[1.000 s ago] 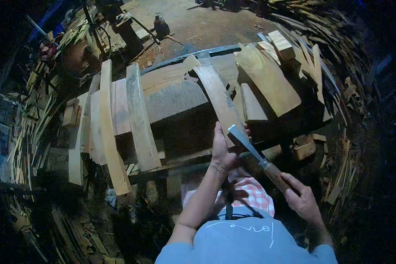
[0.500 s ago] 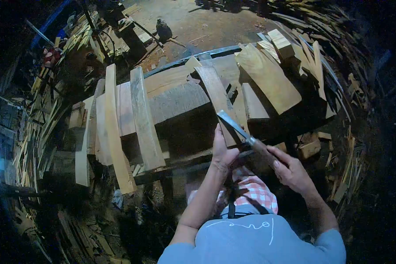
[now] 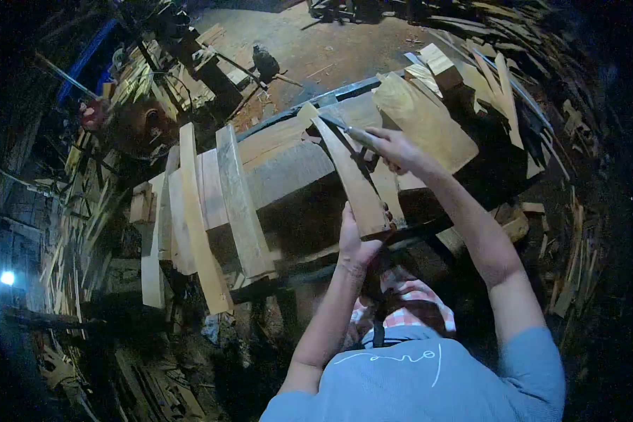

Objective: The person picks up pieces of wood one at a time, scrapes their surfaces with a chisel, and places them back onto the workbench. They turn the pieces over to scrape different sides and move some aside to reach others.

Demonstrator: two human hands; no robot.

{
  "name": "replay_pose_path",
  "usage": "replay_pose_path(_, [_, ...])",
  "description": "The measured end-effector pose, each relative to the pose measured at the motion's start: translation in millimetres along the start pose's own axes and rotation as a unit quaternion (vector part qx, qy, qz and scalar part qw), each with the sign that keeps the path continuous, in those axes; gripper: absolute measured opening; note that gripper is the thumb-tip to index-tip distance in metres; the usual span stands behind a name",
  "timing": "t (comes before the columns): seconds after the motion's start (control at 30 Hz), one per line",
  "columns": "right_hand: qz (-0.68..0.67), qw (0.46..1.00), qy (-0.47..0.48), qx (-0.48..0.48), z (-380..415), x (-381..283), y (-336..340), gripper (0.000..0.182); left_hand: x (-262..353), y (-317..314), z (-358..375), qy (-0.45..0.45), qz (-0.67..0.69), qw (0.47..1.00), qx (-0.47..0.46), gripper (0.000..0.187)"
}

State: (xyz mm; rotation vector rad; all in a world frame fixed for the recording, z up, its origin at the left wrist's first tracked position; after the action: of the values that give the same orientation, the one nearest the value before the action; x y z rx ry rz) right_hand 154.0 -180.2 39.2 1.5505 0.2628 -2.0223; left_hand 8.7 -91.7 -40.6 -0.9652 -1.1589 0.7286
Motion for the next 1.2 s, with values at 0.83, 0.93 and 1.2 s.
replay_pose_path(0.83, [0.028, 0.994, -0.087, 0.056, 198, 18, 25, 0.041, -8, 20, -20, -0.088, -0.327, 0.897, 0.285, 0.036])
replay_pose_path(0.93, [0.042, 0.996, -0.063, 0.036, 186, 14, 23, 0.041, -4, 23, -20, -0.119, -0.391, 0.865, 0.291, 0.034])
replay_pose_path(1.2, [0.133, 0.985, 0.079, 0.07, 161, 17, 1, 0.04, -12, 24, -21, -0.097, -0.374, 0.874, 0.295, 0.028])
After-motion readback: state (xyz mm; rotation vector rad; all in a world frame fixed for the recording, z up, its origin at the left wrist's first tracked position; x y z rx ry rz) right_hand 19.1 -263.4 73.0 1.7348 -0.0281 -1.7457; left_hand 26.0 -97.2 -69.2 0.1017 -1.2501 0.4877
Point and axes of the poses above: each hand's wrist, its own z-axis away from the middle knuckle, its own y-axis out of the back of the hand, x = y × z, the point moved 3 cm from there along -z, towards the middle knuckle, and after that the axes turned 12 degrees about -z, right-handed, at the moved point
